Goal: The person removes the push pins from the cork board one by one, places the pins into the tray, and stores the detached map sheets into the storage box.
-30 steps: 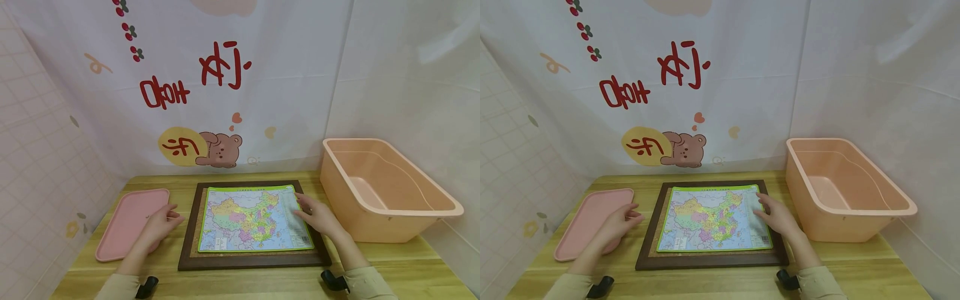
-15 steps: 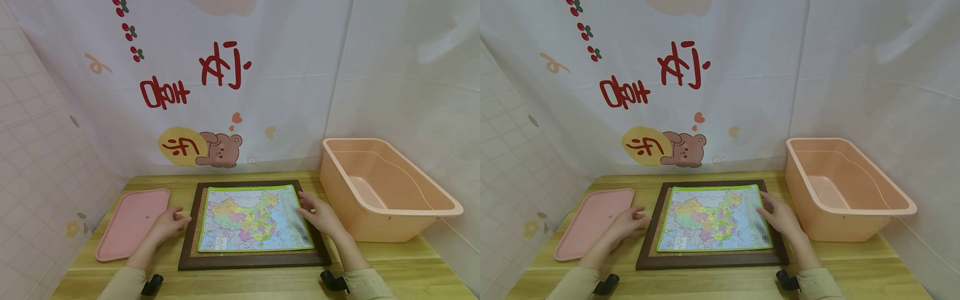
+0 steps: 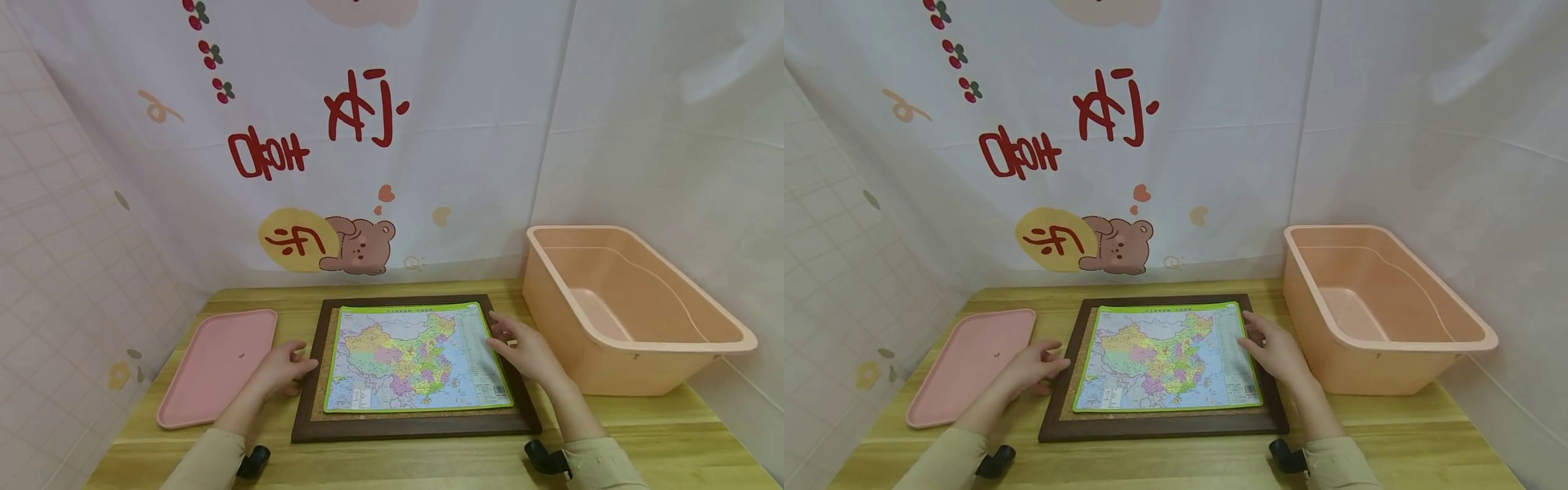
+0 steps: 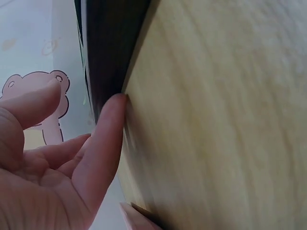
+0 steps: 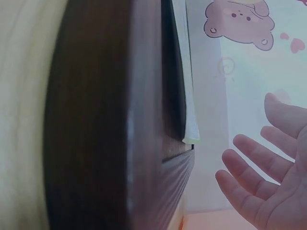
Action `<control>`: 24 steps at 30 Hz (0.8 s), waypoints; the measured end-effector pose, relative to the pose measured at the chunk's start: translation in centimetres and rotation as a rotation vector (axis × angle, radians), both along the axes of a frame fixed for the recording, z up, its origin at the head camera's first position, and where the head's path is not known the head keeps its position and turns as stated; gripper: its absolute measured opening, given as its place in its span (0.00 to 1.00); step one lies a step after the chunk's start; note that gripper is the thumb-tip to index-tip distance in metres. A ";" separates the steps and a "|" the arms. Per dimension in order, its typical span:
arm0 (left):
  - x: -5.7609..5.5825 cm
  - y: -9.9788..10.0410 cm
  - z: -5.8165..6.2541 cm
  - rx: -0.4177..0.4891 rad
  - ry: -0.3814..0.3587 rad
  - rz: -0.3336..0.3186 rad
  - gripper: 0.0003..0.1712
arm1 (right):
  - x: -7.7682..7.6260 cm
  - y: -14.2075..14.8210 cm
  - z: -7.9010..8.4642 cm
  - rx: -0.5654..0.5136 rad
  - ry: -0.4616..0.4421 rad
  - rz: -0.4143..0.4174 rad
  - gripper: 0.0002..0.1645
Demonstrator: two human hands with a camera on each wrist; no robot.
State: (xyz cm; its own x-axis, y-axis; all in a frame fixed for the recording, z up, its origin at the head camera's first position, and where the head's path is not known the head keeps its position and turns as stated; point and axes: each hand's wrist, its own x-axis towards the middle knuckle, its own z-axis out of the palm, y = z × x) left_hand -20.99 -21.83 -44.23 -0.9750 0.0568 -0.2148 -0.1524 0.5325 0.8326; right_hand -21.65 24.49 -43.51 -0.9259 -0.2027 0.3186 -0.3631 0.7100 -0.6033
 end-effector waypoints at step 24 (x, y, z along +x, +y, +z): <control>-0.4 0.5 -0.6 -0.102 0.028 -0.033 0.32 | -2.1 -0.2 0.5 0.154 -0.138 -0.014 0.41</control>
State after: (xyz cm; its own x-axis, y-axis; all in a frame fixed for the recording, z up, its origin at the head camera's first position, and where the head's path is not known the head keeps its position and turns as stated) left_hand -21.34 -21.34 -44.81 -0.9787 0.0685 -0.1937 -0.1105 0.6191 0.7775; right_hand -23.76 24.32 -42.96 -0.9616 -0.2264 0.1551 -0.2744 0.8019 -0.5307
